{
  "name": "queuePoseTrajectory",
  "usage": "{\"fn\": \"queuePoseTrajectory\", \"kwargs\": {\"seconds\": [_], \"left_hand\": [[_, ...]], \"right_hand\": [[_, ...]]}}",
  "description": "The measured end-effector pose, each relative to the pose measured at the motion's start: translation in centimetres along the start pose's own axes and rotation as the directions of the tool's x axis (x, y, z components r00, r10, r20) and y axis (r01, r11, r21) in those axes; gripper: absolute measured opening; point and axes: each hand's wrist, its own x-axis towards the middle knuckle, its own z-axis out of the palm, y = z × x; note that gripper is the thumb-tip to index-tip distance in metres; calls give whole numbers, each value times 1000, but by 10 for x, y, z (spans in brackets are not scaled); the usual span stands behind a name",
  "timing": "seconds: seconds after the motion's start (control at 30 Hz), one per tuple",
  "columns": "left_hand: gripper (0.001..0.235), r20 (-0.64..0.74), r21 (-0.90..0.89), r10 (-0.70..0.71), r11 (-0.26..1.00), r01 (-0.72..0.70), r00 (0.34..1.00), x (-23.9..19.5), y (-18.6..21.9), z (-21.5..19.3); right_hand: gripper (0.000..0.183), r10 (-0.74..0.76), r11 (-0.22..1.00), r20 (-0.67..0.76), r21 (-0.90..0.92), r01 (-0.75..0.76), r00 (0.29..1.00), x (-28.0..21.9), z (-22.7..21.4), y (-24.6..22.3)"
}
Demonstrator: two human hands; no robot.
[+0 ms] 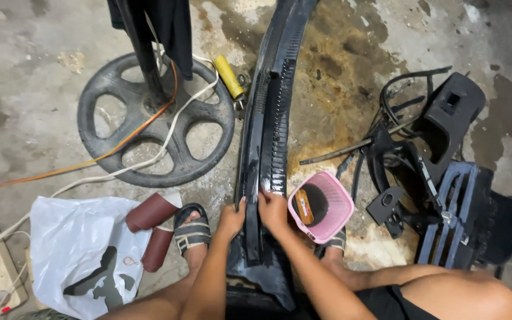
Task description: The person sits on the floor and sands a long, black plastic car part using a sanding block. They hold the part steady with one hand while rubbing the sanding block along its surface with the other hand.
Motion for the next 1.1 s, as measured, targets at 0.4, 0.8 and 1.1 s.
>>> {"fn": "queuePoseTrajectory", "kwargs": {"seconds": [0.4, 0.8, 1.1], "left_hand": [[62, -78, 54, 145, 988, -141, 986, 34, -23, 23], [62, -92, 222, 168, 964, -144, 982, 35, 12, -14], [44, -100, 278, 281, 929, -244, 954, 25, 51, -24]], "right_hand": [[22, -33, 999, 51, -22, 34, 998, -15, -13, 5], [23, -112, 993, 29, -16, 113, 993, -46, -24, -38], [26, -163, 985, 104, -42, 168, 981, -62, -43, -34]]}}
